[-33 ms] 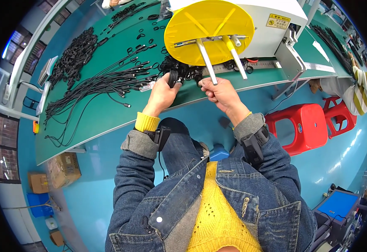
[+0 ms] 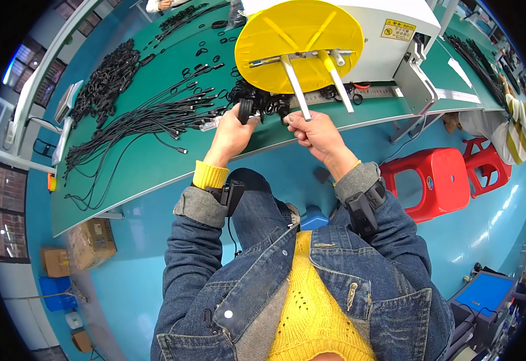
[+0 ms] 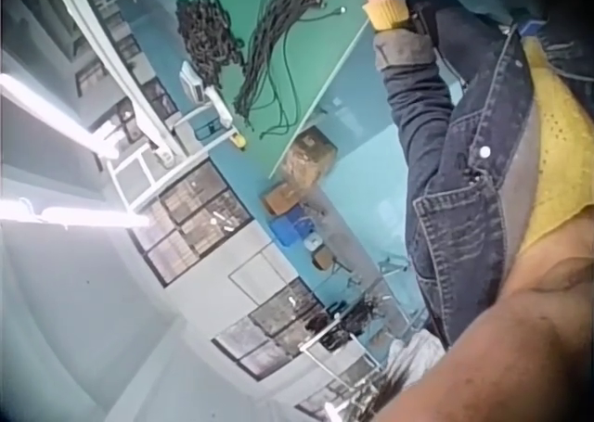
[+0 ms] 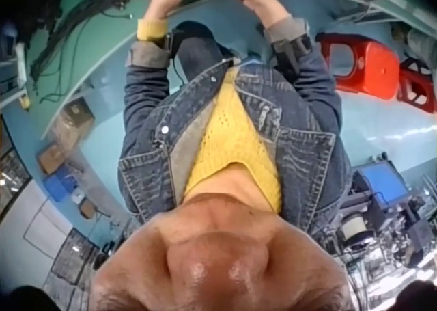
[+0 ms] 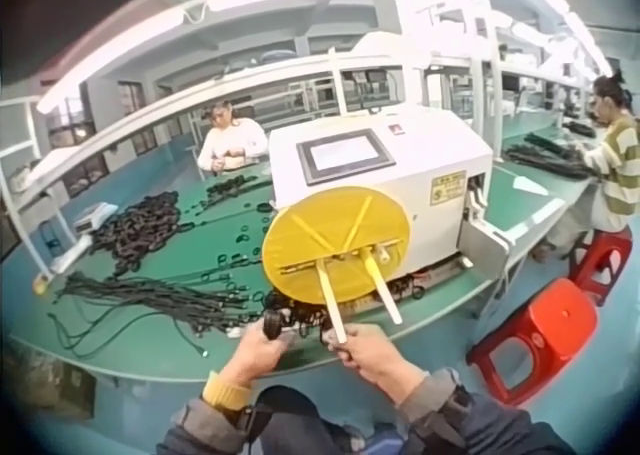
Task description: The person picks up a cable, winds it around the spindles of a machine, and removes the coiled cable. They then pick up a tie, wrap it around the coiled cable by hand, and place the finished bundle onto the table.
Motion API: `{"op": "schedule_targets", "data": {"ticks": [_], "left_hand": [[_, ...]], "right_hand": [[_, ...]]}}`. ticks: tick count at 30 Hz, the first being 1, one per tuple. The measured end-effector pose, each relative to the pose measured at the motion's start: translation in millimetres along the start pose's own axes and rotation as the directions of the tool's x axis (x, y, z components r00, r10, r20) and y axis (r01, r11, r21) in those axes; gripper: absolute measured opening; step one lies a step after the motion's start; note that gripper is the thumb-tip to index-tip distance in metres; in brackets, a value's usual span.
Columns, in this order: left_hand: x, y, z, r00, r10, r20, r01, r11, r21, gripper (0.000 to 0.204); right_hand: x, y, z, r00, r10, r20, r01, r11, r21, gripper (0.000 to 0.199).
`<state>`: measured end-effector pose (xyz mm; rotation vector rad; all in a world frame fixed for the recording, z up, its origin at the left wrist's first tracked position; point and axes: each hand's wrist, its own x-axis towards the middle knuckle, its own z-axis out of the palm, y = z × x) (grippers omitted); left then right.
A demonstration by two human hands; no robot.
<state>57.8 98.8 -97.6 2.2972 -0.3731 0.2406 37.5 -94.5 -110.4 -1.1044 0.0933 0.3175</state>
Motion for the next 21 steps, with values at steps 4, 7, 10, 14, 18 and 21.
{"op": "schedule_targets", "data": {"ticks": [4, 7, 10, 14, 18, 21], "left_hand": [[-13, 19, -9, 0.939, -0.17, 0.3, 0.314, 0.78, -0.542, 0.018], [-26, 30, -6, 0.875, -0.072, 0.479, 0.42, 0.607, -0.674, 0.012], [-36, 34, -2, 0.89, -0.117, 0.442, 0.418, 0.6, -0.682, 0.01], [-41, 30, 0, 0.888, -0.07, 0.454, 0.391, 0.634, -0.667, 0.009], [-57, 38, 12, 0.791, 0.003, 0.611, 0.472, 0.632, -0.615, 0.01], [-63, 46, 14, 0.687, 0.041, 0.725, 0.565, 0.597, -0.569, 0.011]], "right_hand": [[-10, -2, 4, 0.992, 0.033, 0.125, -0.03, 0.999, -0.027, 0.015], [-19, -3, 8, 0.982, 0.039, 0.185, -0.033, 0.999, -0.037, 0.013], [-33, 6, 8, 0.962, -0.036, 0.269, 0.036, 0.999, 0.004, 0.014], [-62, 19, 2, 0.914, -0.115, 0.389, 0.085, 0.992, 0.094, 0.019], [-81, 7, -13, 0.909, 0.057, 0.414, -0.045, 0.998, -0.037, 0.022], [-83, -18, -20, 0.93, 0.1, 0.355, -0.021, 0.975, -0.22, 0.026]]}}
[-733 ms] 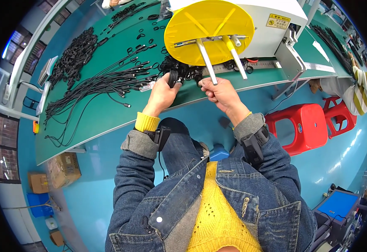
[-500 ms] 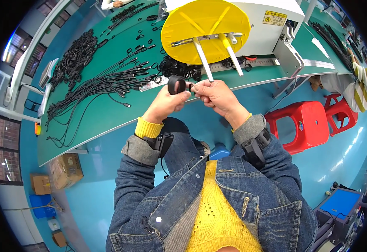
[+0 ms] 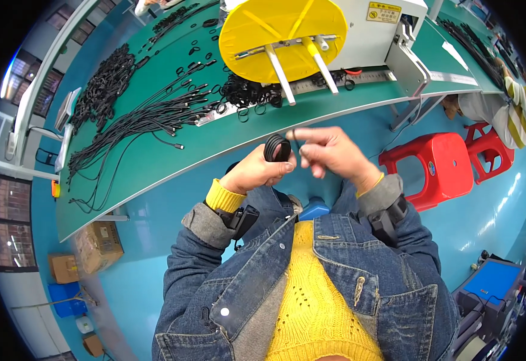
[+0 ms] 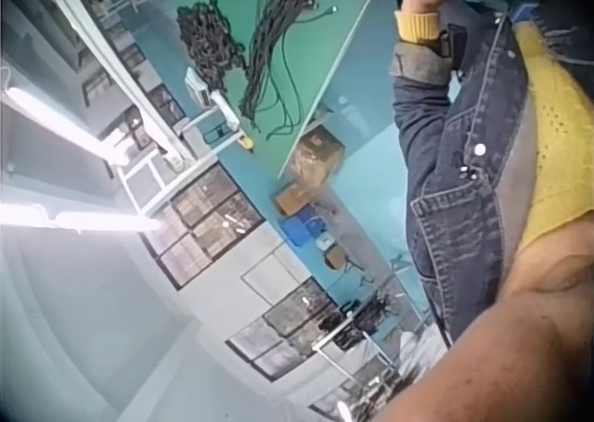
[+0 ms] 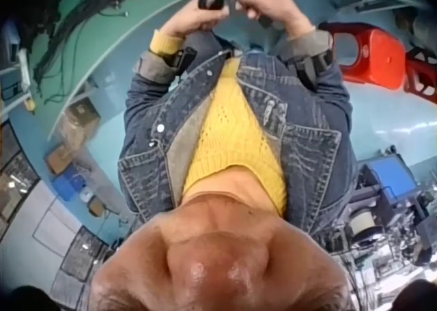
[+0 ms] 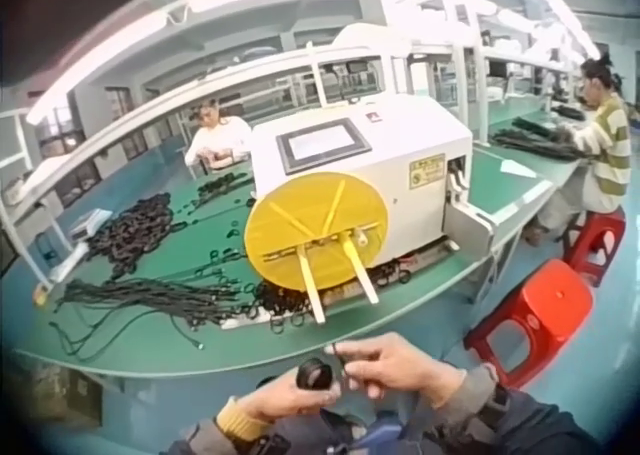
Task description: The person picks up a cable, winds it around the spindles of a machine, and removes the coiled cable. They then pick up a tie, wrap it around the coiled cable by hand, and place the finished bundle onto the table.
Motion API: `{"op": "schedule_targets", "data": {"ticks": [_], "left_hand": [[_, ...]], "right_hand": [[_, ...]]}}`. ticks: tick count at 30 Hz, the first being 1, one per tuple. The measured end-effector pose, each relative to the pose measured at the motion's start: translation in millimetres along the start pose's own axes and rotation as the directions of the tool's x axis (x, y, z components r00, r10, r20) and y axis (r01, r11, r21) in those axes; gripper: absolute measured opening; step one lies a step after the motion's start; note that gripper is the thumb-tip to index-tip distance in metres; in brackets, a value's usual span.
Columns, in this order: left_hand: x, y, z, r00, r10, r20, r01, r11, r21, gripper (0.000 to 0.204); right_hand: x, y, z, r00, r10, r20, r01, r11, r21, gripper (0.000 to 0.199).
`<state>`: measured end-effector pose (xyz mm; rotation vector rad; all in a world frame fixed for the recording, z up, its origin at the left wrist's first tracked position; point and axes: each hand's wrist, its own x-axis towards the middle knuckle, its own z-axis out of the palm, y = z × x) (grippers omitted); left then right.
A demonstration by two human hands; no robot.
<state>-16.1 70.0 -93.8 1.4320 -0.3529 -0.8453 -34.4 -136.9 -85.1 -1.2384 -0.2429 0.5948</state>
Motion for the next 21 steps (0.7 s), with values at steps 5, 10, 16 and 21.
{"op": "schedule_targets", "data": {"ticks": [5, 10, 16, 21], "left_hand": [[2, 5, 12, 0.975, -0.138, 0.173, 0.151, 0.986, -0.066, 0.014], [11, 5, 16, 0.965, -0.175, 0.193, 0.174, 0.985, 0.019, 0.021], [-10, 9, 11, 0.988, -0.102, 0.119, 0.119, 0.983, -0.142, 0.015], [4, -11, -2, 0.922, -0.203, 0.331, 0.326, 0.866, -0.379, 0.026]], "right_hand": [[-1, -27, -10, 0.989, -0.147, 0.012, 0.127, 0.809, -0.574, 0.034], [12, -20, -3, 0.908, -0.302, 0.29, 0.388, 0.349, -0.853, 0.034], [-2, 6, -2, 0.984, 0.135, 0.117, -0.113, 0.977, -0.179, 0.032], [4, 21, -2, 0.97, -0.228, -0.081, 0.165, 0.868, -0.468, 0.027]]}}
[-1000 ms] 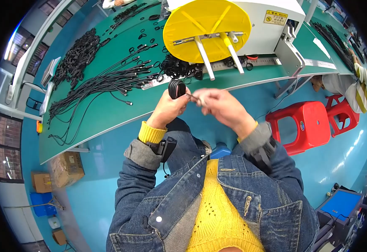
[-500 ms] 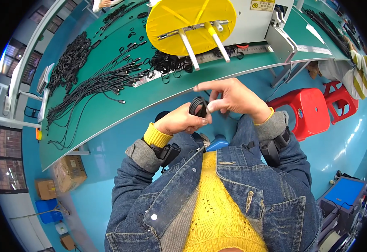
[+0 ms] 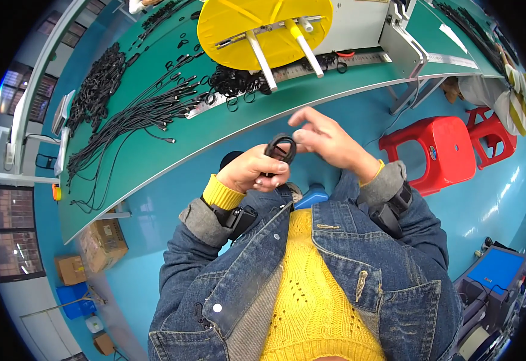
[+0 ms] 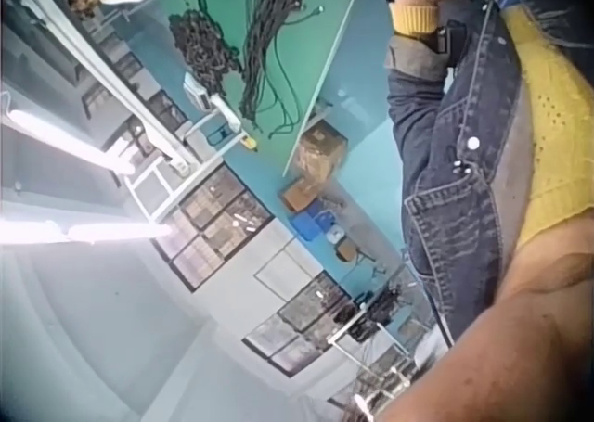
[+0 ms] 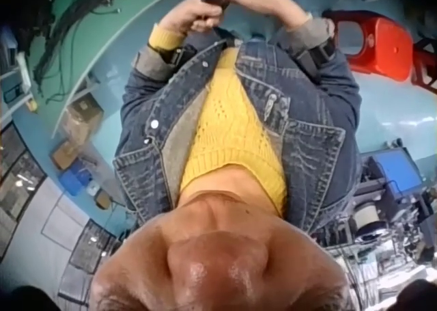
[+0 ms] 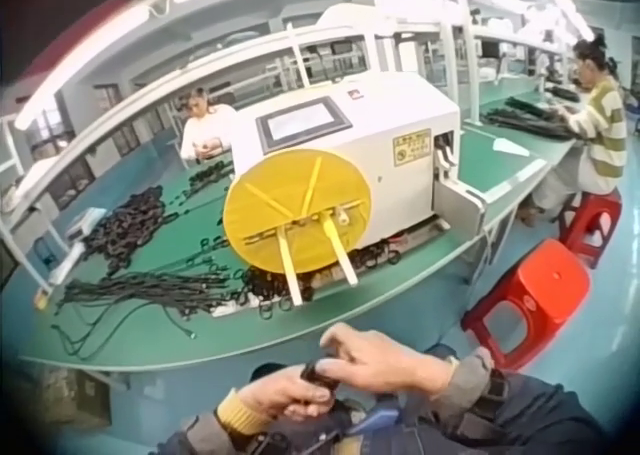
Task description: The person picks up a cable, winds it around the spindles of a machine, and removes the coiled cable. They then pick up a tie, wrap it around the coiled cable by hand, and place the finished bundle onto the table.
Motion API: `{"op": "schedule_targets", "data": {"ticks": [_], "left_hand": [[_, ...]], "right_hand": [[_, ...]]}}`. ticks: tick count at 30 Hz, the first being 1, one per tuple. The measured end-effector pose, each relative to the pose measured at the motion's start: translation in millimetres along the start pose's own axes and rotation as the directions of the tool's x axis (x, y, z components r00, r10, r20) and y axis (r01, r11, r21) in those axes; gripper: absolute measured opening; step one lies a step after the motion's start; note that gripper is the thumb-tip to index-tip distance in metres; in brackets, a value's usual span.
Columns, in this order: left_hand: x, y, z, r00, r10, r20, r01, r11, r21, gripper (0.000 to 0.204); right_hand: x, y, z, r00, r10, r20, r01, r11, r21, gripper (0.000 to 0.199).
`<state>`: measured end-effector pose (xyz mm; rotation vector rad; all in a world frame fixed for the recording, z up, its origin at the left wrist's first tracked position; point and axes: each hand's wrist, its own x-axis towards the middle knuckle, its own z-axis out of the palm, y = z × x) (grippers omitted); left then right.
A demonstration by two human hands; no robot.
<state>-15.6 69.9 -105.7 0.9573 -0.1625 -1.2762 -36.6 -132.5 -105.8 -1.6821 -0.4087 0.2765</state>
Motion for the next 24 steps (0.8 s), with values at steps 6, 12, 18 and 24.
{"op": "schedule_targets", "data": {"ticks": [6, 12, 18, 24], "left_hand": [[3, 2, 7, 0.994, 0.082, 0.075, -0.076, 0.995, -0.071, 0.045], [0, -5, 17, 0.913, 0.354, -0.204, -0.314, 0.928, 0.201, 0.029], [2, -18, 16, 0.816, 0.48, -0.323, -0.309, 0.833, 0.458, 0.019], [-4, -2, 28, 0.955, 0.215, -0.204, -0.112, 0.898, 0.425, 0.02]], "right_hand": [[6, -3, -5, 0.99, -0.14, 0.035, 0.143, 0.93, -0.339, 0.026], [4, 14, -8, 0.994, -0.087, -0.064, 0.064, 0.954, -0.293, 0.027], [-3, 11, 11, 0.952, -0.236, -0.197, 0.129, 0.889, -0.439, 0.023], [-3, 6, 3, 0.952, -0.307, -0.004, 0.274, 0.857, -0.437, 0.024]]}}
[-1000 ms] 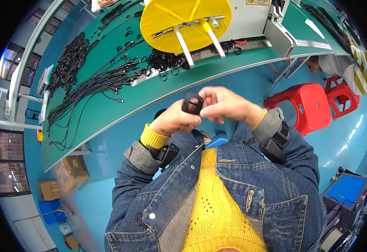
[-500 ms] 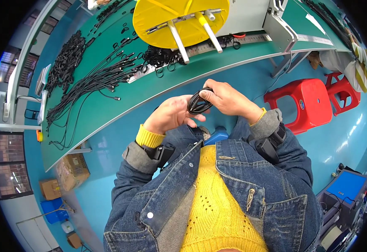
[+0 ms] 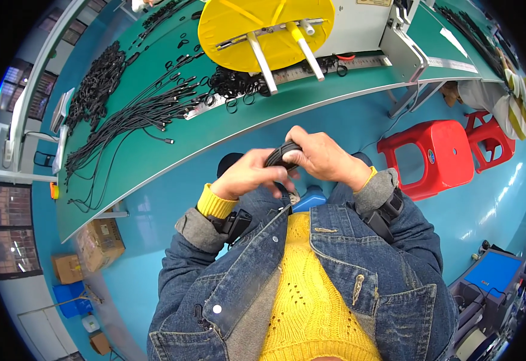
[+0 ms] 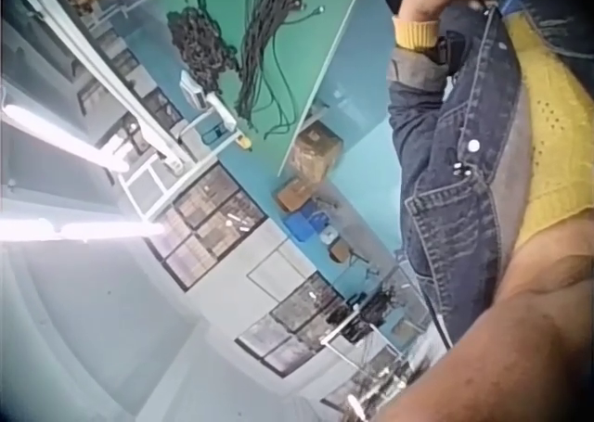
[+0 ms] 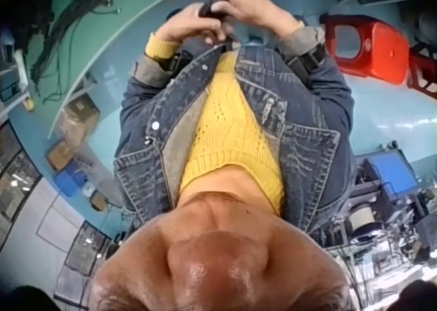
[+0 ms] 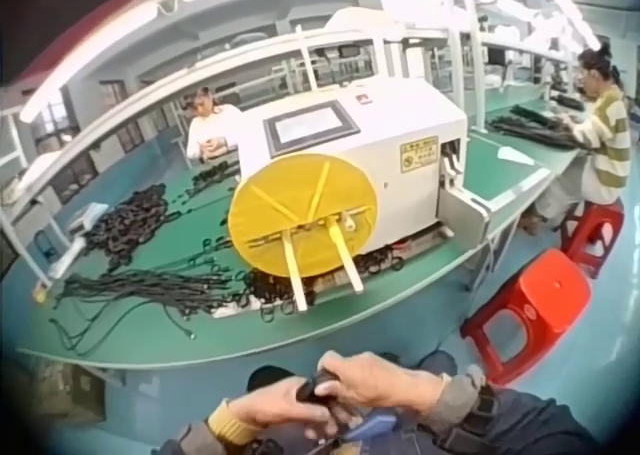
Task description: The person picks up a cable, winds it around the spindles of a machine, and removes the coiled cable. They then pick up a tie, wrap it around the coiled cable by hand, and place the finished bundle onto the table.
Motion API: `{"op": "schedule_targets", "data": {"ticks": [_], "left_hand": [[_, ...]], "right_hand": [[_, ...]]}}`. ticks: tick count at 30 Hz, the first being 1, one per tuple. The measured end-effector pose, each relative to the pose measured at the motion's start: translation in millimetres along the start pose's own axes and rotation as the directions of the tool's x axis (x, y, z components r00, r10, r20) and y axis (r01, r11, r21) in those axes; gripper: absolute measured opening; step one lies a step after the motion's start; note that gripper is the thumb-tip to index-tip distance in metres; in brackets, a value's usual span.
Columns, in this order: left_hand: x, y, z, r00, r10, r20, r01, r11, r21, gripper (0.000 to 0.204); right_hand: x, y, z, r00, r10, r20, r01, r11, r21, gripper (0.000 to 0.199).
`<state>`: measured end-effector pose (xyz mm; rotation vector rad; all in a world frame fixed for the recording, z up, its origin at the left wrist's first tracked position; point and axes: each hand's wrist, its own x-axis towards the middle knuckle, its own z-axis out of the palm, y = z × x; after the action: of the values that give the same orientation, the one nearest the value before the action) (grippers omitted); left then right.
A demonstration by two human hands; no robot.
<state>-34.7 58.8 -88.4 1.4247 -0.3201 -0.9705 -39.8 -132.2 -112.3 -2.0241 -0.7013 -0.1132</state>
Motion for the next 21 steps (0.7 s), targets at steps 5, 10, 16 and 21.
{"op": "schedule_targets", "data": {"ticks": [5, 10, 16, 21], "left_hand": [[6, -20, -2, 0.969, -0.224, -0.106, 0.223, 0.975, -0.023, 0.029], [15, -54, 8, 0.821, 0.449, -0.352, -0.155, 0.769, 0.62, 0.033], [4, -45, 14, 0.813, 0.394, -0.429, 0.021, 0.716, 0.698, 0.034], [19, -106, -7, 0.857, 0.337, -0.389, 0.025, 0.729, 0.684, 0.028]], "right_hand": [[7, -2, 2, 0.991, 0.029, 0.13, -0.051, 0.985, 0.165, 0.022], [12, -8, 12, 0.989, 0.149, -0.015, -0.144, 0.975, 0.169, 0.02], [12, -12, 41, 0.987, 0.139, -0.076, -0.149, 0.979, -0.143, 0.03], [14, 21, 73, 0.992, 0.121, -0.023, -0.121, 0.918, -0.377, 0.032]]}}
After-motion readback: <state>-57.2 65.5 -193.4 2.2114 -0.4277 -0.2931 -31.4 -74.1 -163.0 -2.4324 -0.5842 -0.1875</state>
